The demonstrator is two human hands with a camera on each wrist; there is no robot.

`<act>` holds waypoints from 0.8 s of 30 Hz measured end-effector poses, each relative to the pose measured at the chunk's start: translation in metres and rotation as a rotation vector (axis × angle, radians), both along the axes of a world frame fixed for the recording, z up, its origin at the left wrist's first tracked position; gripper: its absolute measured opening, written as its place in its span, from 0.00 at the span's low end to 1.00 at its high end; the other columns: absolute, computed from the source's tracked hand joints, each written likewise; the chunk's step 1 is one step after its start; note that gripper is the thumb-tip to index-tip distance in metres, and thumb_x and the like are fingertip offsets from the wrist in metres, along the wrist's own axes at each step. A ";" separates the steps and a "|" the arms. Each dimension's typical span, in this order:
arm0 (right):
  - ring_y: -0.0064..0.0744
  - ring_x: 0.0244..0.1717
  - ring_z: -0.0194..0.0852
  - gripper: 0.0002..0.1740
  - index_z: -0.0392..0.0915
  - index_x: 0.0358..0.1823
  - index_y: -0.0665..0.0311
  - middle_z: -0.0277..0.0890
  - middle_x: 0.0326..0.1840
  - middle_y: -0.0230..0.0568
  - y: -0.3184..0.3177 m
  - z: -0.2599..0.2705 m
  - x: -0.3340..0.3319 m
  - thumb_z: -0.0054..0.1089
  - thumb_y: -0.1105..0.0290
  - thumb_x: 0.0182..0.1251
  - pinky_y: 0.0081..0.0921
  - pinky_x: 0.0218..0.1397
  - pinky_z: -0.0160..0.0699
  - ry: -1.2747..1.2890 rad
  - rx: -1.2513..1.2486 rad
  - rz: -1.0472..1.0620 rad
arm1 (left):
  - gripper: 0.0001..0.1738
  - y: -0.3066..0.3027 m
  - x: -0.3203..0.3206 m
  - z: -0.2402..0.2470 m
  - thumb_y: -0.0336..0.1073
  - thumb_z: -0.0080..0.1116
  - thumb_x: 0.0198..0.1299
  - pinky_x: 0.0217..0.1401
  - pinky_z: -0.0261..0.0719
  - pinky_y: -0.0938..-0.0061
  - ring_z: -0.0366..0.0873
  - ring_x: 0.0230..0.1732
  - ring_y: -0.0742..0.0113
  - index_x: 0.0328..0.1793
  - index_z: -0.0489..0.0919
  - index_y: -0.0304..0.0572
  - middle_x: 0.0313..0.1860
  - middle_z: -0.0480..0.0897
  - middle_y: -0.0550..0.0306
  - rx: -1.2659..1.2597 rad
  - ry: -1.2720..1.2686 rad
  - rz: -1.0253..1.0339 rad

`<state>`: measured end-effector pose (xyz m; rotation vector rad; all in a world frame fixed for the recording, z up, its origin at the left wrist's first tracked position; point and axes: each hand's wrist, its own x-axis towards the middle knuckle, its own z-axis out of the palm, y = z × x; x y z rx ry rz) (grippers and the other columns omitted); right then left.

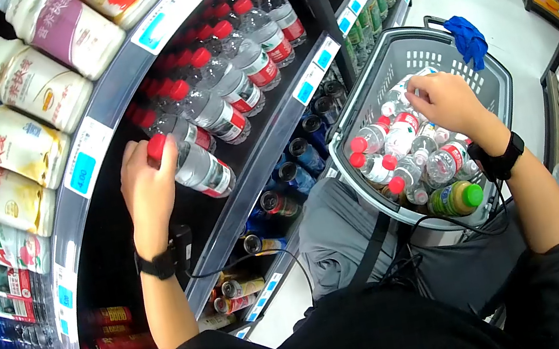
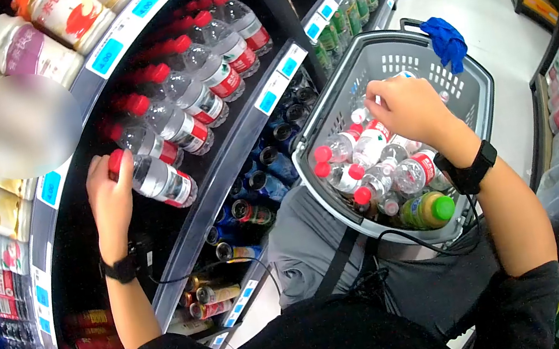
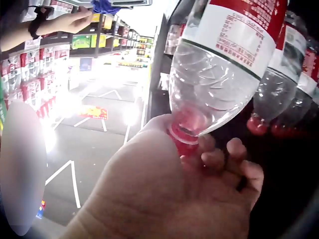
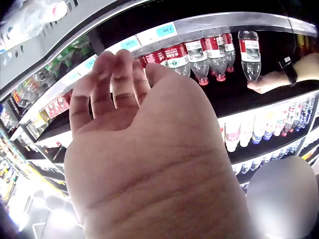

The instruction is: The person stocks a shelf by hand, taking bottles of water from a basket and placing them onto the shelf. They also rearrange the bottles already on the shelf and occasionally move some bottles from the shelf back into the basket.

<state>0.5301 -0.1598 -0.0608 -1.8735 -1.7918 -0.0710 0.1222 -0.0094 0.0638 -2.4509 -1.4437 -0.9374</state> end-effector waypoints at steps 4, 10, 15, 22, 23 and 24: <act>0.49 0.32 0.83 0.09 0.82 0.34 0.59 0.82 0.27 0.44 0.004 0.000 -0.003 0.58 0.63 0.66 0.44 0.35 0.80 0.001 -0.034 -0.015 | 0.25 0.026 -0.009 -0.010 0.52 0.60 0.67 0.41 0.72 0.60 0.77 0.37 0.44 0.33 0.75 0.32 0.34 0.74 0.47 -0.011 0.054 0.090; 0.49 0.32 0.83 0.09 0.81 0.34 0.59 0.82 0.26 0.43 0.003 -0.009 0.003 0.59 0.63 0.65 0.43 0.34 0.80 -0.007 -0.039 -0.030 | 0.22 0.040 -0.004 -0.013 0.46 0.61 0.69 0.28 0.77 0.73 0.80 0.23 0.69 0.55 0.76 0.32 0.21 0.75 0.55 -0.472 -0.379 -0.030; 0.49 0.32 0.83 0.09 0.81 0.33 0.60 0.82 0.26 0.43 0.002 -0.010 0.003 0.59 0.63 0.65 0.44 0.35 0.80 -0.008 -0.069 -0.056 | 0.35 0.044 -0.005 -0.019 0.36 0.64 0.66 0.28 0.81 0.79 0.77 0.25 0.75 0.74 0.62 0.34 0.26 0.75 0.60 -0.402 -0.285 -0.043; 0.50 0.32 0.83 0.09 0.81 0.34 0.59 0.82 0.27 0.45 0.005 -0.010 0.001 0.58 0.63 0.65 0.45 0.36 0.80 0.015 -0.106 -0.063 | 0.47 0.000 -0.004 -0.056 0.27 0.67 0.60 0.51 0.84 0.71 0.81 0.48 0.63 0.81 0.51 0.39 0.51 0.74 0.48 -0.219 -0.347 -0.200; 0.51 0.33 0.83 0.09 0.81 0.35 0.58 0.83 0.28 0.46 0.007 -0.009 0.002 0.58 0.62 0.65 0.46 0.38 0.80 -0.027 -0.112 -0.075 | 0.46 -0.005 -0.007 -0.063 0.24 0.67 0.58 0.58 0.82 0.62 0.79 0.57 0.53 0.80 0.55 0.39 0.60 0.72 0.42 -0.241 -0.347 -0.182; 0.52 0.34 0.83 0.10 0.81 0.35 0.58 0.83 0.30 0.47 0.006 -0.010 0.004 0.57 0.61 0.66 0.47 0.39 0.80 -0.067 -0.133 -0.102 | 0.38 -0.011 -0.010 -0.071 0.26 0.66 0.60 0.62 0.78 0.62 0.77 0.60 0.51 0.76 0.63 0.37 0.59 0.74 0.42 -0.155 -0.286 -0.177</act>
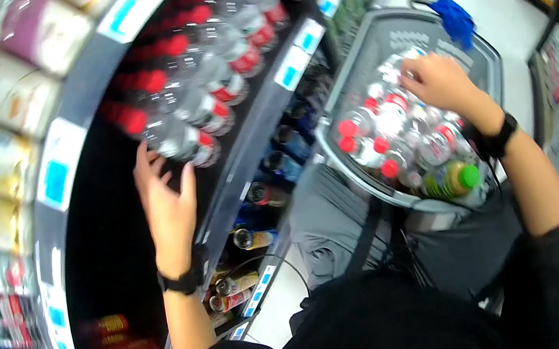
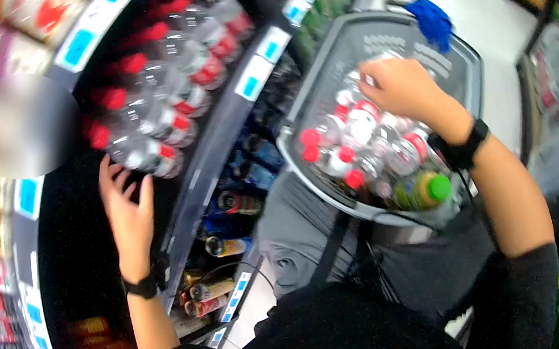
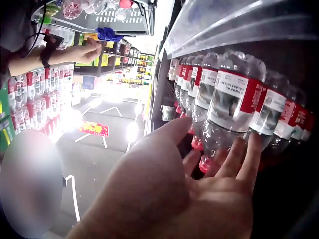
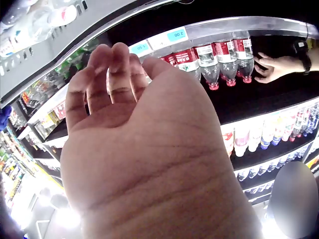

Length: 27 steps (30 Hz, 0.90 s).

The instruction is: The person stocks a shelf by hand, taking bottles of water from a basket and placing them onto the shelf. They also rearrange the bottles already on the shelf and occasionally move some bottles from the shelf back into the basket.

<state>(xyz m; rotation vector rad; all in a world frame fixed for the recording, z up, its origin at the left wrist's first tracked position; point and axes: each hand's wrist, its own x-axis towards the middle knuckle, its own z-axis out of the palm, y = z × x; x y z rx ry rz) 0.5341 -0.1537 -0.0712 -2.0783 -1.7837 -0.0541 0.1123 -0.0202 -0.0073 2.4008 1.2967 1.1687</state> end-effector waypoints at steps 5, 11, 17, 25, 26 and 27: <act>0.52 0.38 0.84 0.12 0.83 0.39 0.55 0.84 0.32 0.47 0.003 -0.009 0.024 0.55 0.58 0.66 0.46 0.43 0.82 0.040 0.026 -0.044 | 0.24 -0.010 -0.008 -0.023 0.35 0.57 0.70 0.66 0.69 0.64 0.75 0.59 0.48 0.70 0.74 0.35 0.58 0.75 0.42 -0.074 0.360 -0.083; 0.49 0.37 0.85 0.13 0.84 0.41 0.54 0.85 0.33 0.44 -0.004 -0.014 0.042 0.55 0.57 0.66 0.42 0.43 0.82 0.015 -0.013 -0.128 | 0.31 -0.003 -0.013 -0.051 0.41 0.49 0.75 0.75 0.60 0.56 0.66 0.71 0.41 0.81 0.61 0.45 0.70 0.68 0.34 -0.070 0.484 -0.055; 0.45 0.36 0.84 0.10 0.83 0.43 0.58 0.84 0.32 0.43 -0.014 -0.023 0.053 0.59 0.63 0.66 0.38 0.42 0.81 0.048 -0.252 -0.004 | 0.27 -0.005 -0.022 -0.061 0.38 0.43 0.77 0.77 0.57 0.54 0.63 0.74 0.42 0.78 0.64 0.35 0.74 0.68 0.36 -0.050 0.465 -0.085; 0.47 0.55 0.79 0.36 0.77 0.61 0.55 0.79 0.56 0.43 -0.039 -0.032 0.025 0.69 0.81 0.44 0.39 0.56 0.80 0.158 -0.796 0.207 | 0.27 -0.001 -0.030 -0.080 0.44 0.36 0.79 0.77 0.56 0.52 0.61 0.75 0.41 0.75 0.65 0.34 0.74 0.66 0.38 -0.057 0.419 -0.012; 0.47 0.55 0.79 0.36 0.77 0.61 0.55 0.79 0.56 0.43 -0.043 -0.035 0.020 0.69 0.81 0.44 0.39 0.56 0.80 0.157 -0.805 0.211 | 0.27 0.000 -0.029 -0.081 0.44 0.36 0.79 0.77 0.56 0.52 0.61 0.74 0.41 0.75 0.65 0.35 0.73 0.67 0.38 -0.012 0.459 0.007; 0.46 0.55 0.78 0.36 0.77 0.60 0.55 0.79 0.55 0.42 -0.050 -0.038 0.014 0.70 0.80 0.43 0.39 0.57 0.79 0.026 -0.721 0.246 | 0.27 -0.001 -0.028 -0.080 0.45 0.36 0.79 0.76 0.57 0.52 0.62 0.74 0.41 0.75 0.66 0.35 0.73 0.67 0.38 0.013 0.470 0.009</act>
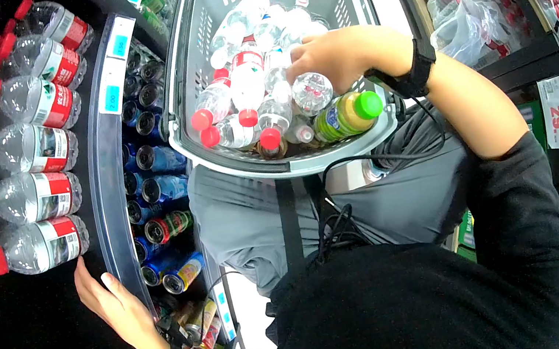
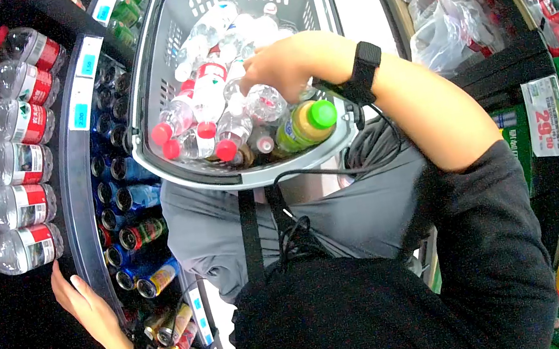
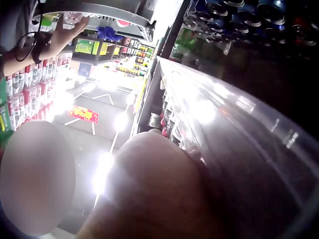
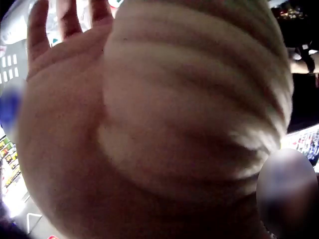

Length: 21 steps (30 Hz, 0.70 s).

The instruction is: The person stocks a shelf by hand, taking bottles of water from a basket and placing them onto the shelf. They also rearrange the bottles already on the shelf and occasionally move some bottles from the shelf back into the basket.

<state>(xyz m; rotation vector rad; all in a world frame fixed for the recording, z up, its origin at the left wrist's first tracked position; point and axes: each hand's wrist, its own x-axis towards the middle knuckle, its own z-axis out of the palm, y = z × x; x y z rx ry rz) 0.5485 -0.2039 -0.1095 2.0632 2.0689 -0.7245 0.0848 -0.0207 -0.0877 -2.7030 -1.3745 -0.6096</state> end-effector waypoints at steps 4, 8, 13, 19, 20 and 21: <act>0.43 0.56 0.76 0.34 0.78 0.54 0.58 0.79 0.51 0.37 0.001 -0.018 -0.012 0.73 0.74 0.37 0.37 0.56 0.79 -0.238 0.162 0.165 | 0.26 -0.003 0.000 0.002 0.45 0.37 0.79 0.75 0.58 0.51 0.64 0.72 0.41 0.73 0.67 0.34 0.71 0.68 0.37 -0.032 -0.088 0.025; 0.42 0.50 0.81 0.31 0.78 0.49 0.61 0.81 0.48 0.37 0.004 0.012 -0.010 0.73 0.67 0.35 0.36 0.47 0.81 -0.316 0.226 0.161 | 0.25 -0.004 -0.001 0.002 0.43 0.39 0.78 0.75 0.59 0.52 0.65 0.71 0.42 0.71 0.70 0.33 0.69 0.70 0.38 0.004 -0.100 0.018; 0.53 0.46 0.81 0.35 0.78 0.50 0.64 0.81 0.45 0.48 -0.006 0.072 -0.014 0.75 0.59 0.36 0.40 0.47 0.80 -0.155 0.505 -0.054 | 0.23 -0.006 -0.002 0.004 0.42 0.44 0.76 0.74 0.61 0.54 0.67 0.69 0.44 0.68 0.72 0.33 0.67 0.72 0.39 0.048 -0.168 0.004; 0.51 0.43 0.81 0.34 0.78 0.51 0.65 0.80 0.44 0.48 -0.008 0.118 -0.065 0.78 0.64 0.38 0.36 0.47 0.81 0.140 0.983 0.208 | 0.17 -0.041 0.023 0.031 0.37 0.59 0.66 0.70 0.66 0.57 0.74 0.62 0.48 0.57 0.79 0.36 0.60 0.78 0.43 -0.148 -0.151 -0.223; 0.52 0.46 0.82 0.41 0.78 0.52 0.69 0.81 0.46 0.50 -0.007 0.115 -0.078 0.81 0.71 0.27 0.36 0.47 0.82 0.223 1.087 0.213 | 0.18 -0.055 0.032 0.038 0.40 0.60 0.65 0.71 0.66 0.57 0.74 0.62 0.49 0.56 0.80 0.37 0.61 0.77 0.44 -0.336 -0.191 -0.286; 0.49 0.44 0.84 0.37 0.79 0.50 0.70 0.82 0.48 0.52 -0.006 0.113 -0.090 0.81 0.69 0.31 0.35 0.46 0.83 0.273 1.160 0.247 | 0.19 -0.068 0.042 0.042 0.43 0.60 0.64 0.71 0.65 0.57 0.74 0.63 0.49 0.55 0.81 0.38 0.62 0.77 0.44 -0.525 -0.236 -0.344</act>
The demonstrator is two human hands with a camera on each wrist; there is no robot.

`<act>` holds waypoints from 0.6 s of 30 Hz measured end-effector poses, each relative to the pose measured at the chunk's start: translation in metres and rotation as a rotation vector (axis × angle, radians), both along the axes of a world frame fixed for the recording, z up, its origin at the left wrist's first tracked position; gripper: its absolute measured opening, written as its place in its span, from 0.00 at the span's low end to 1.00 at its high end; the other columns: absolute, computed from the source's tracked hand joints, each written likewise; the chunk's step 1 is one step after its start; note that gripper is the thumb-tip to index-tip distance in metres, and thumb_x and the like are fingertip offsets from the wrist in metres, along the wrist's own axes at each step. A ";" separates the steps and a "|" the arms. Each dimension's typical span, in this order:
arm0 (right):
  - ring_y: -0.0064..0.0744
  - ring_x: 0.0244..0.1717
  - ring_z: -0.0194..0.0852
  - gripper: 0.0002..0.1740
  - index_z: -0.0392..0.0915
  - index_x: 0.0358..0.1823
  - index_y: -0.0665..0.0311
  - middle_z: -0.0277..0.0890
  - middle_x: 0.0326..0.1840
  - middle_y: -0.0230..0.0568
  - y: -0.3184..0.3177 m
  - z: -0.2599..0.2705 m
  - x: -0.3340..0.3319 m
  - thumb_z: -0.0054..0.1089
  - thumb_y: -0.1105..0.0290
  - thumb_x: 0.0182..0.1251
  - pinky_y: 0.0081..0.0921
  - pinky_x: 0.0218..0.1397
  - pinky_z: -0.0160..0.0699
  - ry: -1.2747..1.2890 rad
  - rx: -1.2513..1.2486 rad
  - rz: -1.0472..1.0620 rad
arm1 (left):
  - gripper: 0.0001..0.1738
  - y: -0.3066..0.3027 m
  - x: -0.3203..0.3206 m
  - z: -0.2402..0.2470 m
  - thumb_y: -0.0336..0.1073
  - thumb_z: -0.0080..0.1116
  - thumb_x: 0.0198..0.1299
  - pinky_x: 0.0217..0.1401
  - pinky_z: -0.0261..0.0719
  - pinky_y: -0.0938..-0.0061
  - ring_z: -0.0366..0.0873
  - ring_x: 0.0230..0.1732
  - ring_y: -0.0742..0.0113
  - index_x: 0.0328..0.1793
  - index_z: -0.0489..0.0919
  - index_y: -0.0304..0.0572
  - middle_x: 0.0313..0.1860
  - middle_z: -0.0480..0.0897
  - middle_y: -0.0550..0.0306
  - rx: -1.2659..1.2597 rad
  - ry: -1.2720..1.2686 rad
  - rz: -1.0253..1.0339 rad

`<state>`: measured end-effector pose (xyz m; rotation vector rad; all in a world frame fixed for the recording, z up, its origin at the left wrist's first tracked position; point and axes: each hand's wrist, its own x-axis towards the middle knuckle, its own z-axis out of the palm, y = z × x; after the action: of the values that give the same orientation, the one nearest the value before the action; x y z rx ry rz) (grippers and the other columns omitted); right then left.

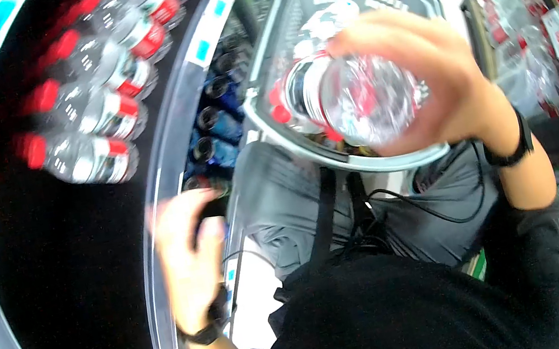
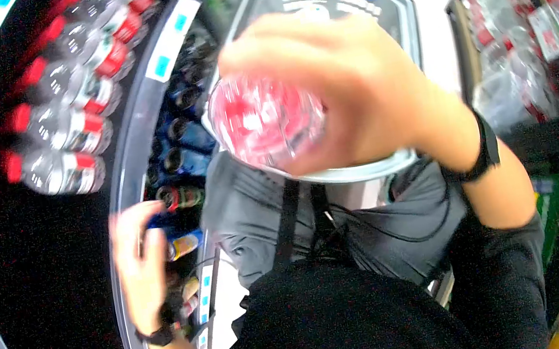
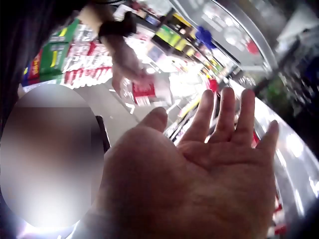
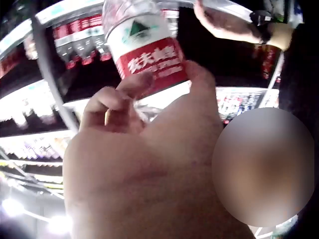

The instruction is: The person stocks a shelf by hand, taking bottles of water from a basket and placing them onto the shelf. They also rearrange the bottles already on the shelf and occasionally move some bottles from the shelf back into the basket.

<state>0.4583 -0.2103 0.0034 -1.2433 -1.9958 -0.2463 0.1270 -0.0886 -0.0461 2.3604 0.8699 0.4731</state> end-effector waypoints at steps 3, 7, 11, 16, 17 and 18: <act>0.40 0.37 0.85 0.18 0.81 0.44 0.63 0.83 0.51 0.49 -0.002 -0.013 -0.033 0.72 0.69 0.51 0.32 0.38 0.83 -0.188 0.157 0.108 | 0.35 -0.033 0.022 -0.024 0.55 0.57 0.67 0.77 0.58 0.57 0.68 0.71 0.52 0.69 0.71 0.34 0.67 0.74 0.41 -0.509 -0.239 -0.263; 0.32 0.33 0.78 0.09 0.81 0.44 0.52 0.83 0.55 0.35 0.005 -0.026 -0.068 0.62 0.71 0.62 0.25 0.33 0.79 -0.279 0.358 0.294 | 0.48 -0.057 0.027 -0.018 0.62 0.54 0.70 0.79 0.55 0.61 0.61 0.76 0.57 0.79 0.55 0.27 0.73 0.68 0.43 -1.218 -0.557 -0.279; 0.32 0.35 0.75 0.16 0.77 0.53 0.49 0.80 0.60 0.34 0.010 -0.043 -0.078 0.60 0.70 0.63 0.23 0.33 0.77 -0.257 0.355 0.425 | 0.47 -0.054 0.016 -0.010 0.54 0.63 0.62 0.68 0.78 0.56 0.80 0.62 0.49 0.76 0.57 0.30 0.65 0.76 0.36 -1.225 -0.698 0.047; 0.28 0.33 0.74 0.19 0.75 0.55 0.49 0.80 0.51 0.38 0.009 -0.038 -0.066 0.60 0.71 0.62 0.20 0.27 0.71 -0.274 0.374 0.422 | 0.40 -0.022 -0.043 0.022 0.64 0.50 0.66 0.28 0.84 0.75 0.85 0.45 0.57 0.62 0.71 0.29 0.50 0.82 0.38 -1.093 -0.846 0.256; 0.27 0.31 0.73 0.20 0.75 0.55 0.50 0.78 0.44 0.37 0.009 -0.037 -0.064 0.61 0.71 0.61 0.19 0.24 0.68 -0.252 0.373 0.388 | 0.39 -0.017 -0.043 0.032 0.64 0.50 0.66 0.23 0.78 0.79 0.84 0.42 0.61 0.61 0.71 0.30 0.46 0.81 0.41 -1.012 -0.972 0.405; 0.25 0.27 0.70 0.20 0.76 0.54 0.51 0.76 0.39 0.35 0.010 -0.037 -0.060 0.62 0.72 0.59 0.20 0.23 0.66 -0.265 0.382 0.369 | 0.38 -0.012 -0.043 0.040 0.64 0.50 0.66 0.17 0.73 0.83 0.82 0.38 0.65 0.60 0.71 0.31 0.42 0.81 0.45 -0.923 -1.095 0.549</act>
<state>0.3984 -0.2007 -0.0335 -0.6146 -2.2240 -0.6003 0.0837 -0.1010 -0.0058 0.7771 0.8614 1.1182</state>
